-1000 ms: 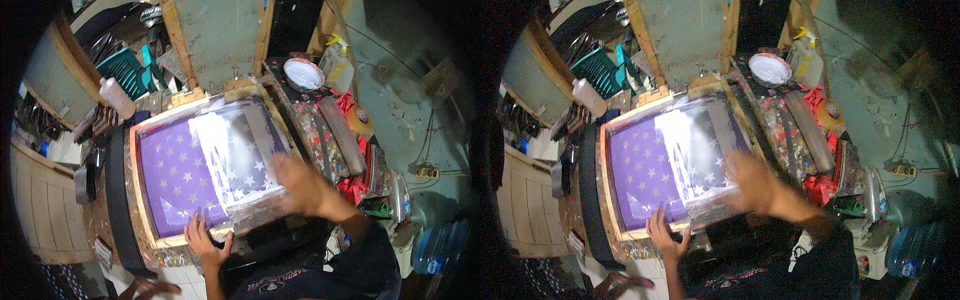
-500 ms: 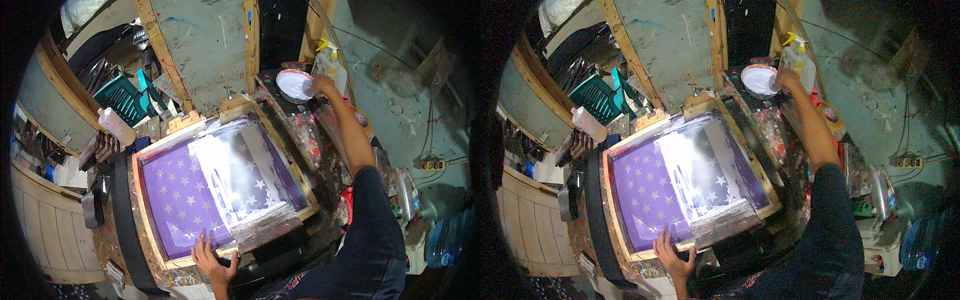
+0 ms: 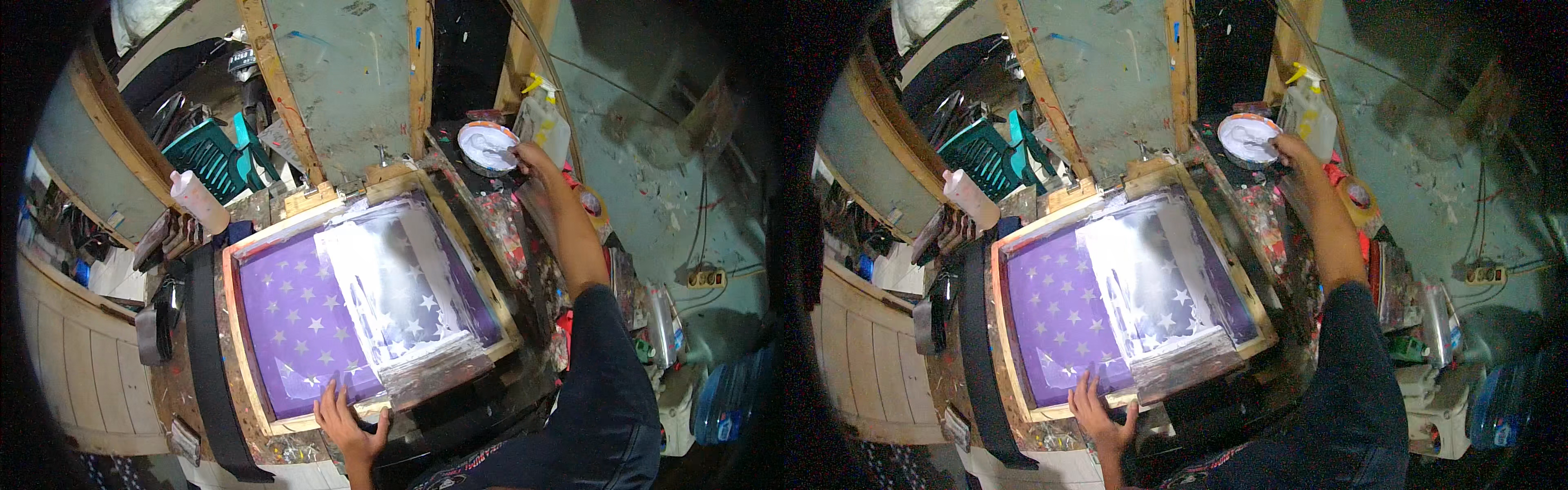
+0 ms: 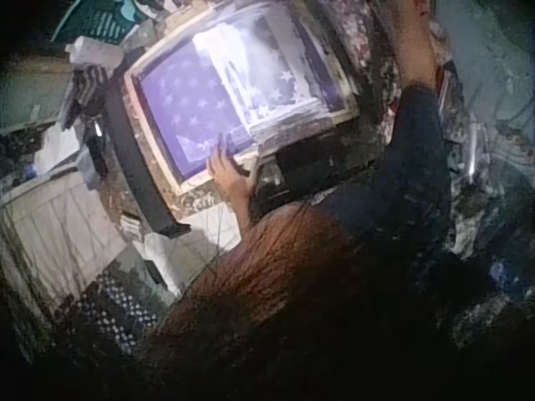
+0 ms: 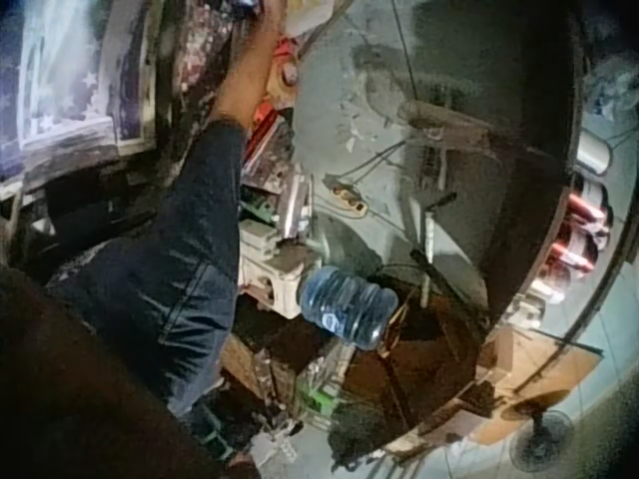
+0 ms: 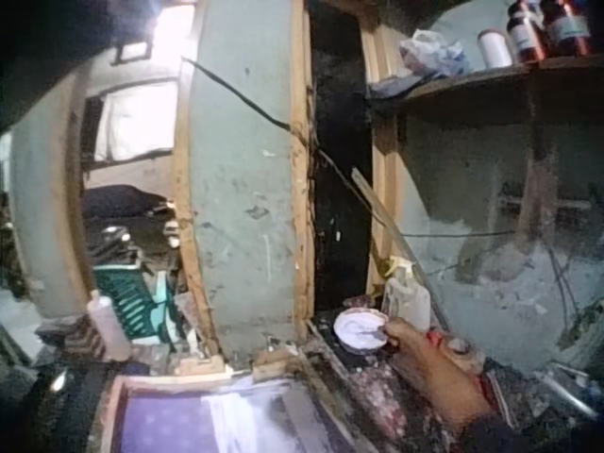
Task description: The person uses a squeegee to apply white ink through a star-patterned screen onto black fabric strips. After each print, the fabric is removed and placed aside while a new strip is positioned for the next cycle.
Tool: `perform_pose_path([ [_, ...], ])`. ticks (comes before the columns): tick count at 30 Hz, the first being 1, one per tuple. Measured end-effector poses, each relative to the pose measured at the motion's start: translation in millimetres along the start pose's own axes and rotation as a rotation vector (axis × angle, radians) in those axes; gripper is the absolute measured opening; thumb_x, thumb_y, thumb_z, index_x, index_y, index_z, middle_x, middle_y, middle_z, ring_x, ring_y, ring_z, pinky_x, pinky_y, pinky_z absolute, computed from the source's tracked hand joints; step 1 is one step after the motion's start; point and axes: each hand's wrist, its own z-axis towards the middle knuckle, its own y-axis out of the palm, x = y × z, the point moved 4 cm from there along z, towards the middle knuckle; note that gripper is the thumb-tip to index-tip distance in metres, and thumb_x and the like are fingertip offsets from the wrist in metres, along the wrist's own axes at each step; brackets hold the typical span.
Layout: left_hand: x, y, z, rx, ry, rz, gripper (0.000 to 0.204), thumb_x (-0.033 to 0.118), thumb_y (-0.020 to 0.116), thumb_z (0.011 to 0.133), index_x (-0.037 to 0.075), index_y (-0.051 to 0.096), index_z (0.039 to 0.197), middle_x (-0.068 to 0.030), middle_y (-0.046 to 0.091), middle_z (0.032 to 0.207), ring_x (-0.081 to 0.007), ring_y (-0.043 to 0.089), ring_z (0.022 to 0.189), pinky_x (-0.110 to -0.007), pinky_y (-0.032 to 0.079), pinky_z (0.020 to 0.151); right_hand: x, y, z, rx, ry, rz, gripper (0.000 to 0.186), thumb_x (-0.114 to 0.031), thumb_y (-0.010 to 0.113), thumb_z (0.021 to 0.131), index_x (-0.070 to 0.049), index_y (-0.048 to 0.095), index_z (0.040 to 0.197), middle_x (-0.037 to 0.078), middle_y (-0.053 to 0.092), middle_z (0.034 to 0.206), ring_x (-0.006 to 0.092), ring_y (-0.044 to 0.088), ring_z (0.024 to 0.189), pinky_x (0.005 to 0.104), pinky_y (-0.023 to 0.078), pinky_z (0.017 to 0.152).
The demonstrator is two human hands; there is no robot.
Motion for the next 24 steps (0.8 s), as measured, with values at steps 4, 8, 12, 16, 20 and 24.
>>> perform_pose_path([
  [4,-2,2,-1,0.021,0.019,0.005,0.078,0.043,0.076,0.080,-0.001,0.050,0.139,-0.0240,0.049,0.145,-0.0411,0.044,0.138,-0.060,0.020,0.120,17,-13,-12,-0.076,0.078,0.319,0.025,-0.022,0.059,0.098,-0.009,0.055,0.077,-0.003,0.039,0.055,0.0103,0.031,0.041,0.0280,0.023,0.038],
  [8,-1,2,-1,0.038,0.027,-0.005,0.078,0.042,0.077,0.079,-0.001,0.050,0.139,-0.0235,0.049,0.146,-0.0410,0.044,0.138,-0.061,0.020,0.119,13,-20,-25,-0.108,0.047,0.448,0.029,-0.022,0.056,0.100,-0.011,0.053,0.074,-0.004,0.040,0.056,0.0098,0.029,0.041,0.0278,0.021,0.038],
  [12,-1,2,-1,0.049,0.028,-0.025,0.079,0.041,0.078,0.078,0.000,0.050,0.139,-0.0234,0.048,0.147,-0.0405,0.044,0.138,-0.061,0.020,0.119,-16,-20,-45,-0.050,-0.067,0.334,0.030,-0.024,0.057,0.101,-0.010,0.054,0.073,-0.002,0.043,0.054,0.0098,0.031,0.040,0.0282,0.022,0.038],
  [16,-3,4,-2,0.027,0.012,-0.029,0.078,0.041,0.077,0.078,0.000,0.050,0.139,-0.0235,0.048,0.147,-0.0392,0.043,0.139,-0.059,0.019,0.119,-56,14,-79,-0.093,-0.147,0.236,0.034,-0.028,0.066,0.098,-0.010,0.055,0.071,-0.001,0.047,0.053,0.0101,0.036,0.038,0.0292,0.024,0.039],
  [20,-6,6,-1,0.002,-0.017,-0.021,0.079,0.045,0.076,0.078,0.000,0.051,0.138,-0.0237,0.048,0.146,-0.0387,0.043,0.139,-0.059,0.019,0.119,-85,88,-126,-0.125,-0.395,-0.005,0.035,-0.031,0.068,0.097,-0.005,0.065,0.074,0.002,0.055,0.060,0.0167,0.048,0.049,0.0360,0.037,0.048],
  [24,-7,6,-1,0.028,-0.010,-0.047,0.079,0.045,0.077,0.076,0.001,0.052,0.136,-0.0226,0.049,0.146,-0.0388,0.043,0.139,-0.059,0.019,0.119,-97,169,-181,-0.008,-0.842,-0.297,0.026,-0.025,0.063,0.097,-0.003,0.074,0.097,0.023,0.072,0.086,0.0413,0.070,0.078,0.0490,0.054,0.071],
])
